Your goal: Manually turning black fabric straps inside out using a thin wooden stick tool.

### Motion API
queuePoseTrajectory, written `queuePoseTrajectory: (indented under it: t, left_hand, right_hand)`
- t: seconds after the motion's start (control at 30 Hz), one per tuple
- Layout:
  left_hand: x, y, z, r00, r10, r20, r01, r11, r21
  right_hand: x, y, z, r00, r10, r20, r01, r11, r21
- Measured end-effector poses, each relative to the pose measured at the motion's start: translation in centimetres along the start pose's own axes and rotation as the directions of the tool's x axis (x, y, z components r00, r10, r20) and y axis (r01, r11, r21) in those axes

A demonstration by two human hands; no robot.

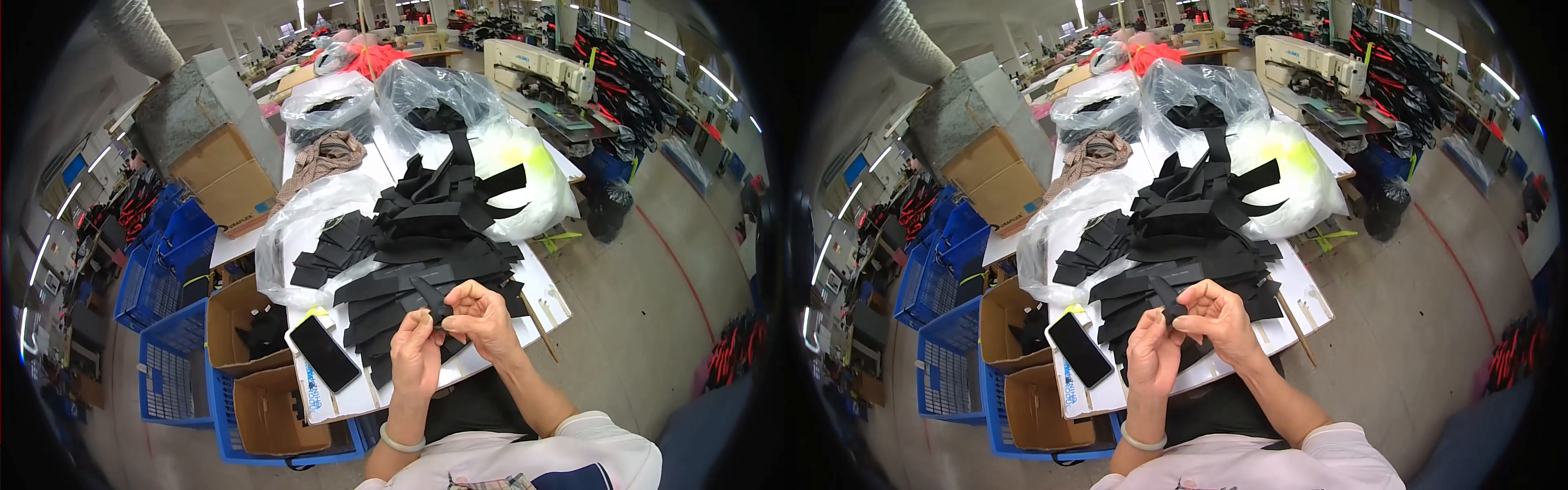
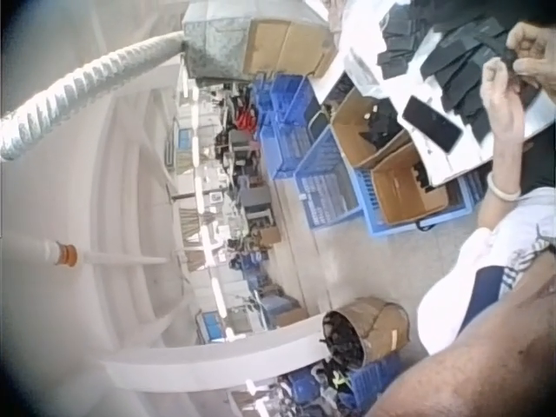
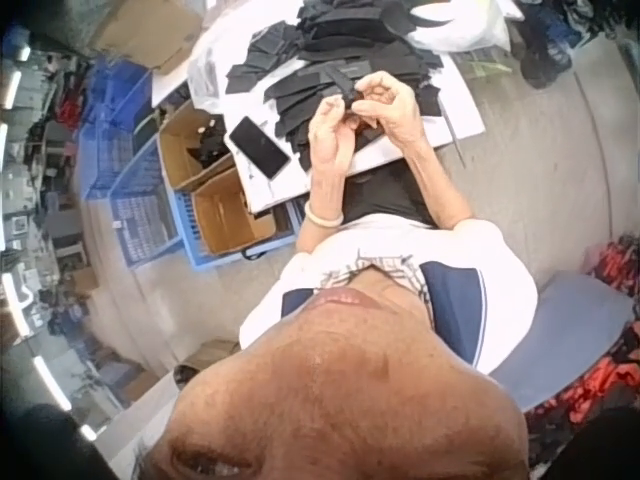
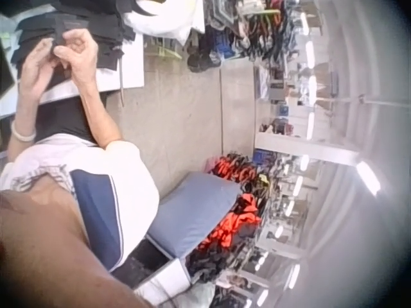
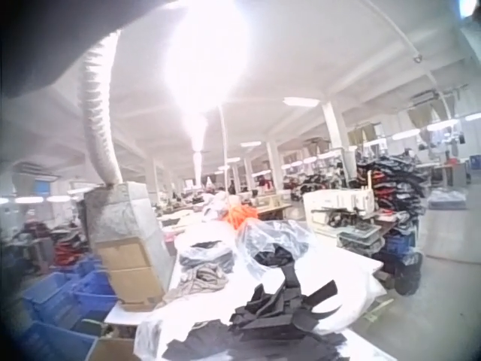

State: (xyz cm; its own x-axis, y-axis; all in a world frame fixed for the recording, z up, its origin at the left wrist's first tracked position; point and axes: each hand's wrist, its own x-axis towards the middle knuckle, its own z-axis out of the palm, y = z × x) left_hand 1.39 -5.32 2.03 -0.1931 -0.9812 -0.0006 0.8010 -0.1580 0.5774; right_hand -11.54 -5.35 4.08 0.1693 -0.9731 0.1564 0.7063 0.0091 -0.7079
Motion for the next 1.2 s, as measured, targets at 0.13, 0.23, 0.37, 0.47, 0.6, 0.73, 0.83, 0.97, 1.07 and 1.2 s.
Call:
queuePoseTrajectory:
  t: [0.13, 0.23, 0.37, 0.47, 0.6, 0.73, 0.83, 0.97, 1.07, 1.2]
  left_hand:
    - [-0.5, -0.4, 0.3, 0.997, 0.065, -0.037, -0.065, 0.998, 0.021]
    - [-0.7, -0.3, 1.2, 0.993, 0.109, -0.041, -0.103, 0.986, 0.133]
    - [-1.3, -1.3, 1.5, 0.964, 0.242, -0.108, -0.201, 0.934, 0.296]
    - [-1.5, -0.6, 1.2, 0.963, 0.237, -0.127, -0.176, 0.914, 0.366]
    - [-1.2, -0.5, -0.2, 0.998, -0.007, -0.059, 0.013, 0.995, 0.103]
    - [-1.4, -0.1, 0.5, 0.987, -0.112, -0.116, 0.121, 0.99, 0.069]
    - [-1.1, -0.8, -1.4, 0.993, -0.072, -0.096, 0.072, 0.997, 0.002]
    - [-1.0, -1.0, -1.9, 0.997, -0.042, -0.058, 0.044, 0.998, 0.035]
    - [-1.3, -0.5, -1.9, 0.995, -0.051, -0.083, 0.056, 0.997, 0.058]
    - [-0.7, -0.3, -3.0, 0.993, -0.065, -0.103, 0.068, 0.997, 0.028]
  right_hand:
    - [-0.5, -0.1, 1.5, 0.965, -0.209, -0.159, 0.105, 0.862, -0.497]
    - [-1.0, 0.2, 0.9, 0.951, -0.23, -0.206, 0.12, 0.89, -0.44]
    - [-1.4, 2.2, 1.1, 0.915, -0.354, -0.192, 0.221, 0.84, -0.495]
    - [-2.4, 2.4, 1.1, 0.954, -0.123, -0.272, 0.078, 0.983, -0.168]
    - [-2.4, 2.2, -0.6, 0.945, 0.261, -0.198, -0.149, 0.88, 0.451]
    - [-2.7, 1.9, -1.6, 0.982, 0.186, 0.029, -0.184, 0.917, 0.353]
    - [-2.0, 2.1, 0.3, 0.981, 0.137, -0.139, -0.114, 0.98, 0.166]
    - [-1.6, 3.2, -1.0, 0.961, 0.074, -0.266, -0.064, 0.997, 0.044]
    - [-1.7, 3.2, -1.6, 0.972, 0.155, -0.173, -0.13, 0.98, 0.151]
    - [-2.1, 4.7, -0.7, 0.955, 0.21, -0.208, -0.138, 0.939, 0.314]
